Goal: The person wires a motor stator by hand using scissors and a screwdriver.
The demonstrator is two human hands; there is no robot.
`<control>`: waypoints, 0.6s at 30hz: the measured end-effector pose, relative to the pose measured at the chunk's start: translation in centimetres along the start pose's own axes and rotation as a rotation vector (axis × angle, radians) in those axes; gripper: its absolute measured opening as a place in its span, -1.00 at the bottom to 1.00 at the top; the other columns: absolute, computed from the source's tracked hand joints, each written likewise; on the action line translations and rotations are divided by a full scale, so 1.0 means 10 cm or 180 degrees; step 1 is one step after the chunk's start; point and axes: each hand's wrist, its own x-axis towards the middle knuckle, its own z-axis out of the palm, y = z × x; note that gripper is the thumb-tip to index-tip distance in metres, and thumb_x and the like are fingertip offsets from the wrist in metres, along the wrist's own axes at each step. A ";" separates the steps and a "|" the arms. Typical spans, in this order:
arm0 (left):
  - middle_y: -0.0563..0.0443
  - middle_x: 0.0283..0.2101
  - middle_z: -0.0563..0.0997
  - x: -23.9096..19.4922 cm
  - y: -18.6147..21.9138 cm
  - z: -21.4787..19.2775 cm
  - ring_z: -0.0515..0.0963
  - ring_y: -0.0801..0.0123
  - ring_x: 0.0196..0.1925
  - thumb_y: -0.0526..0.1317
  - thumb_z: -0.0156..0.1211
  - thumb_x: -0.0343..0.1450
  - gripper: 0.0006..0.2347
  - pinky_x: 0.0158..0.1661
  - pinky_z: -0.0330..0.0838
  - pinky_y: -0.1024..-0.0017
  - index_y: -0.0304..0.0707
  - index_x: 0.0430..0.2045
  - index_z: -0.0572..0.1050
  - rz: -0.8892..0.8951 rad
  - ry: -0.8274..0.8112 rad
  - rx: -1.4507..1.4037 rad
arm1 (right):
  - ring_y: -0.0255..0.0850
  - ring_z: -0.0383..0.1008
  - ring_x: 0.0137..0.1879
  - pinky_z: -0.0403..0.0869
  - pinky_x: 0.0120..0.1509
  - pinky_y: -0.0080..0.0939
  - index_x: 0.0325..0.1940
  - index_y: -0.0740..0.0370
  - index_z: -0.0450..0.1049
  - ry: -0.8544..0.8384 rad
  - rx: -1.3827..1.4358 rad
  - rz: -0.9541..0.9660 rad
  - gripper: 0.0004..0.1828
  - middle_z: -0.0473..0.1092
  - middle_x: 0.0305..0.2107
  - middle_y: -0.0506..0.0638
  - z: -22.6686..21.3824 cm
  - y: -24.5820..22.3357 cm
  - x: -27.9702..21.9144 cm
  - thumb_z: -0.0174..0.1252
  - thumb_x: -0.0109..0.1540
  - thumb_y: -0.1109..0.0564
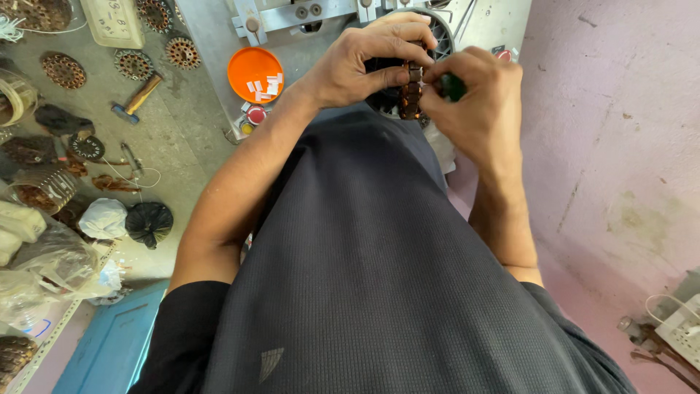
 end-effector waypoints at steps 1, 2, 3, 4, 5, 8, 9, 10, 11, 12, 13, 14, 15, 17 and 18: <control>0.01 0.21 0.57 0.00 0.00 0.00 0.42 0.10 0.46 -0.32 0.40 0.52 -0.78 0.48 0.31 0.18 -0.25 0.04 0.61 0.0000 -0.0001 0.0007 | -0.26 0.55 -0.31 0.53 -0.24 -0.28 -0.21 0.33 0.61 -0.0234 0.0228 0.0071 -0.83 0.53 -0.36 0.04 -0.05 0.09 0.11 0.39 0.14 0.39; 0.01 0.21 0.57 0.00 0.00 -0.01 0.42 0.10 0.46 -0.32 0.39 0.52 -0.79 0.47 0.32 0.19 -0.24 0.04 0.61 0.0000 -0.0002 0.0014 | -0.28 0.53 -0.35 0.51 -0.28 -0.30 -0.22 0.33 0.63 -0.0468 0.0457 0.0141 -0.84 0.54 -0.41 0.03 -0.08 0.16 0.19 0.41 0.14 0.38; 0.02 0.22 0.57 0.00 0.00 0.00 0.43 0.11 0.47 -0.32 0.39 0.53 -0.80 0.47 0.32 0.20 -0.24 0.03 0.61 0.0006 -0.0005 0.0017 | -0.33 0.56 -0.34 0.55 -0.26 -0.34 -0.23 0.33 0.61 -0.0630 0.0882 0.0384 -0.86 0.55 -0.40 0.00 -0.10 0.22 0.20 0.41 0.16 0.37; 0.01 0.23 0.56 -0.01 0.00 0.00 0.43 0.11 0.47 -0.32 0.39 0.53 -0.79 0.48 0.32 0.20 -0.23 0.03 0.61 -0.0039 -0.0009 -0.0042 | -0.37 0.60 -0.32 0.58 -0.24 -0.39 -0.25 0.33 0.60 -0.0790 0.1308 0.0629 -0.88 0.56 -0.39 -0.03 -0.12 0.27 0.21 0.41 0.18 0.37; 0.01 0.25 0.56 0.00 0.01 -0.01 0.43 0.12 0.47 -0.32 0.39 0.53 -0.79 0.49 0.31 0.20 -0.23 0.04 0.62 -0.0076 -0.0012 -0.0104 | -0.41 0.63 -0.30 0.62 -0.23 -0.43 -0.26 0.33 0.58 -0.0949 0.1727 0.0873 -0.89 0.57 -0.39 -0.05 -0.15 0.33 0.22 0.41 0.20 0.36; -0.03 0.27 0.52 0.00 0.03 -0.04 0.40 0.12 0.47 -0.30 0.45 0.47 -0.71 0.49 0.25 0.18 -0.25 0.06 0.58 -0.0104 -0.0091 -0.0394 | -0.41 0.31 -0.55 0.21 -0.52 -0.46 -0.20 0.36 0.62 -0.0937 0.1799 0.1161 -0.86 0.55 -0.41 -0.02 -0.16 0.40 0.15 0.42 0.18 0.38; -0.04 0.28 0.50 0.00 0.03 -0.05 0.39 0.12 0.46 -0.29 0.48 0.44 -0.67 0.49 0.23 0.17 -0.27 0.08 0.57 -0.0105 -0.0114 -0.0500 | -0.42 0.31 -0.53 0.21 -0.52 -0.45 -0.20 0.37 0.62 -0.0862 0.2016 0.1144 -0.87 0.54 -0.39 -0.01 -0.14 0.41 0.14 0.43 0.20 0.37; -0.04 0.28 0.51 0.01 0.03 -0.07 0.38 0.12 0.48 -0.29 0.49 0.43 -0.66 0.50 0.22 0.16 -0.26 0.08 0.57 -0.0084 -0.0113 -0.0454 | -0.43 0.31 -0.51 0.21 -0.51 -0.44 -0.19 0.38 0.62 -0.0786 0.2233 0.1128 -0.87 0.53 -0.36 0.00 -0.11 0.41 0.13 0.43 0.21 0.37; -0.04 0.28 0.52 0.00 0.03 -0.07 0.38 0.12 0.49 -0.29 0.51 0.42 -0.65 0.52 0.21 0.15 -0.26 0.08 0.58 -0.0078 -0.0111 -0.0416 | -0.44 0.31 -0.50 0.22 -0.50 -0.44 -0.19 0.39 0.61 -0.0718 0.2460 0.1126 -0.87 0.52 -0.34 0.00 -0.08 0.42 0.11 0.44 0.22 0.36; -0.04 0.28 0.53 -0.01 0.02 -0.07 0.37 0.12 0.50 -0.28 0.53 0.41 -0.65 0.53 0.21 0.15 -0.26 0.08 0.58 -0.0073 -0.0109 -0.0378 | -0.44 0.30 -0.51 0.21 -0.50 -0.44 -0.19 0.39 0.62 -0.0736 0.2515 0.1167 -0.87 0.51 -0.38 0.01 -0.05 0.44 0.11 0.44 0.22 0.36; -0.04 0.28 0.53 -0.02 0.00 -0.06 0.37 0.13 0.51 -0.29 0.53 0.41 -0.65 0.54 0.20 0.14 -0.26 0.08 0.59 -0.0092 -0.0113 -0.0426 | -0.44 0.29 -0.53 0.19 -0.51 -0.44 -0.20 0.39 0.62 -0.0744 0.2570 0.1224 -0.86 0.51 -0.41 0.02 -0.03 0.47 0.11 0.45 0.21 0.35; -0.03 0.27 0.53 -0.02 -0.02 -0.05 0.37 0.13 0.51 -0.29 0.54 0.41 -0.65 0.55 0.19 0.14 -0.26 0.07 0.59 -0.0109 -0.0117 -0.0475 | -0.45 0.28 -0.54 0.18 -0.51 -0.45 -0.20 0.38 0.62 -0.0753 0.2625 0.1282 -0.86 0.50 -0.45 0.02 -0.02 0.49 0.11 0.46 0.20 0.35; -0.03 0.27 0.54 -0.02 -0.04 -0.05 0.37 0.14 0.52 -0.29 0.54 0.41 -0.64 0.57 0.18 0.13 -0.26 0.07 0.59 -0.0120 -0.0137 -0.0521 | -0.45 0.32 -0.50 0.22 -0.48 -0.44 -0.19 0.38 0.62 -0.0786 0.2631 0.1210 -0.85 0.51 -0.43 0.02 0.00 0.51 0.13 0.46 0.21 0.35; -0.03 0.26 0.55 -0.01 -0.06 -0.05 0.36 0.13 0.52 -0.29 0.54 0.40 -0.65 0.57 0.17 0.13 -0.25 0.07 0.60 -0.0151 -0.0140 -0.0553 | -0.45 0.39 -0.43 0.28 -0.41 -0.44 -0.16 0.39 0.62 -0.0847 0.2636 0.1060 -0.85 0.54 -0.38 0.01 0.00 0.52 0.16 0.47 0.24 0.35; -0.02 0.26 0.55 0.00 -0.06 -0.05 0.36 0.13 0.53 -0.30 0.55 0.39 -0.65 0.58 0.16 0.12 -0.25 0.06 0.60 -0.0160 -0.0144 -0.0567 | -0.45 0.35 -0.47 0.25 -0.45 -0.44 -0.18 0.38 0.62 -0.0858 0.2480 0.1078 -0.85 0.52 -0.42 0.00 -0.02 0.52 0.18 0.48 0.22 0.33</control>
